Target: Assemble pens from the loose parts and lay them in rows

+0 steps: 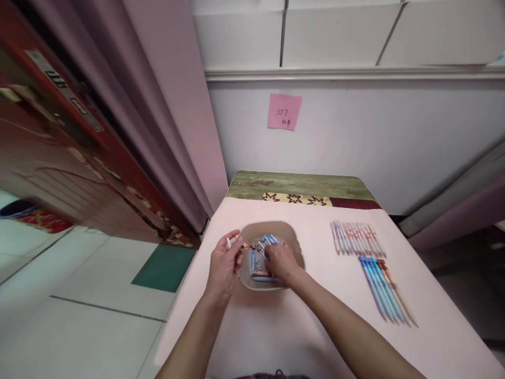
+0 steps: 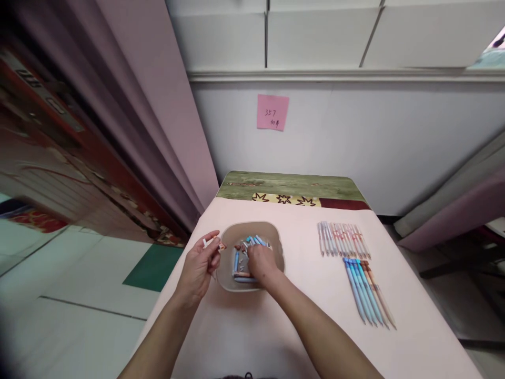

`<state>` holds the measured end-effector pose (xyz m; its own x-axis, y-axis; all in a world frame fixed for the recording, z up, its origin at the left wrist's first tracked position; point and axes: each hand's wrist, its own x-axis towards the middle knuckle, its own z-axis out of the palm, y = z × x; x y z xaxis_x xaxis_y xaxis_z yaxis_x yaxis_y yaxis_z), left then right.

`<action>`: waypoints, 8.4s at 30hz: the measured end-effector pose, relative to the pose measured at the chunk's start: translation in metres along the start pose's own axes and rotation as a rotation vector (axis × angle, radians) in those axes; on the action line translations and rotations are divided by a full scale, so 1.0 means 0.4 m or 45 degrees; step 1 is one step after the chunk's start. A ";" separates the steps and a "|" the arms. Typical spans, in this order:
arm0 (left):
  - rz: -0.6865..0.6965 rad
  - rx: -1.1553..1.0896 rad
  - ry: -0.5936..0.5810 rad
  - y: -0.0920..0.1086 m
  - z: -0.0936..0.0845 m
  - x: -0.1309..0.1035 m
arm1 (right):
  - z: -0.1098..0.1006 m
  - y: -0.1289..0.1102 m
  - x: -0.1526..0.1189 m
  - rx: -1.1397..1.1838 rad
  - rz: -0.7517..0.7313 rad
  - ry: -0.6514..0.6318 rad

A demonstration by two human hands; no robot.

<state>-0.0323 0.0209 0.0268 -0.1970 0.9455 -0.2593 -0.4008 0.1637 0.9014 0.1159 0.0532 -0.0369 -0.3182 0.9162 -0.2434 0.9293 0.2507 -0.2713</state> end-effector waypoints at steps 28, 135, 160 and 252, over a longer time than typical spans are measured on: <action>-0.153 -0.089 -0.174 -0.022 0.115 -0.101 | -0.160 0.048 -0.238 2.443 -0.115 -0.133; -0.455 -0.708 -0.060 -0.065 0.103 -0.042 | -0.040 -0.045 -0.234 0.987 -0.124 0.689; -0.093 -0.287 -0.047 -0.060 0.119 -0.078 | -0.054 0.018 -0.305 0.698 -0.222 1.216; 0.671 1.431 -0.200 -0.021 -0.026 0.090 | -0.054 0.095 -0.258 1.874 0.121 0.489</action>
<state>-0.0454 0.0507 0.0062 0.0387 0.9796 0.1971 0.6945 -0.1682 0.6996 0.1883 -0.0252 -0.0021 0.0123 0.9919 -0.1266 -0.1378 -0.1237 -0.9827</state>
